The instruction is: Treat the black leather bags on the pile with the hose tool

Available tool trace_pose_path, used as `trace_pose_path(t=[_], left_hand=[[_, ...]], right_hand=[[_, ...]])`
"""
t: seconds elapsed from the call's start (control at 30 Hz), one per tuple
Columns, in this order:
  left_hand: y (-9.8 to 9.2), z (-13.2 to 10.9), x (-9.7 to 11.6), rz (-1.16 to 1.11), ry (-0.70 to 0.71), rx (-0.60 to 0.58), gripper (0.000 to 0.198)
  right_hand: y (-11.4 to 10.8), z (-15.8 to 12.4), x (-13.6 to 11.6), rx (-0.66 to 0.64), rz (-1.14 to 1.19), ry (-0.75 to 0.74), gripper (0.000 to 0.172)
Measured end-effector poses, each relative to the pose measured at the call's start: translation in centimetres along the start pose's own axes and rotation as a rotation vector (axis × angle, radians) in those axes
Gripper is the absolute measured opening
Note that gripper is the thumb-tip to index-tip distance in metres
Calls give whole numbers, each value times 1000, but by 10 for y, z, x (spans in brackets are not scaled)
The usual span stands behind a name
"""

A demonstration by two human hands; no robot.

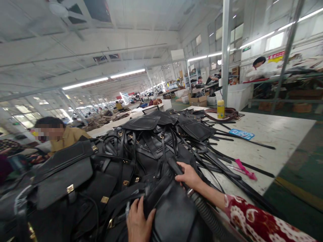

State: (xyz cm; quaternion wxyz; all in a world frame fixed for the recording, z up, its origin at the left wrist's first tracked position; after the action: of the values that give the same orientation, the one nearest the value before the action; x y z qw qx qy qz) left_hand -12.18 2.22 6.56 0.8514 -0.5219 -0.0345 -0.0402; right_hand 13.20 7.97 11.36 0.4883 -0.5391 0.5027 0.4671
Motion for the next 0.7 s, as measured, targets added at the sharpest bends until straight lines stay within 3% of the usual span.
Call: trace_pose_path(t=[0.1, 0.17, 0.27, 0.33, 0.4, 0.47, 0.6, 0.7], left_hand=[[-22, 1, -6, 8, 0, -74, 55], [-34, 4, -4, 6, -70, -218, 52], [-43, 10, 0, -137, -179, -407, 33], [-47, 14, 2, -251, -166, -427, 18], [-53, 21, 2, -332, -127, -397, 7], [-63, 32, -4, -391, -133, -321, 14], [-89, 58, -32, -423, -339, -73, 27], [-97, 64, -55, -427, -487, 33, 27]], right_hand=[[-34, -22, 3, 35, 50, -11, 70], [-54, -40, 6, 45, 70, -1, 72], [-77, -69, 10, 51, 89, 16, 69], [-87, -86, 12, 50, 97, 26, 67], [-96, -101, 13, 57, 92, 36, 68], [-103, -114, 11, 68, 82, 51, 68], [-112, -133, 7, 42, 92, 71, 69], [-109, -144, 6, -2, 117, 94, 73]])
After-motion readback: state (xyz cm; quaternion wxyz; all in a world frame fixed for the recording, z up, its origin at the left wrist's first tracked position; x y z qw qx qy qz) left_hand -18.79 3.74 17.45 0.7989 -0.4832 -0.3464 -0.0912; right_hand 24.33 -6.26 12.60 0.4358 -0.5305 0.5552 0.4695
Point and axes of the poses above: each hand's wrist, its own z-axis towards the middle knuckle, its own y-axis out of the palm, x = y × z, the point moved 1 cm from there along z, towards the middle knuckle, and after that the axes turned 4 degrees about x, right-handed, at the moved point
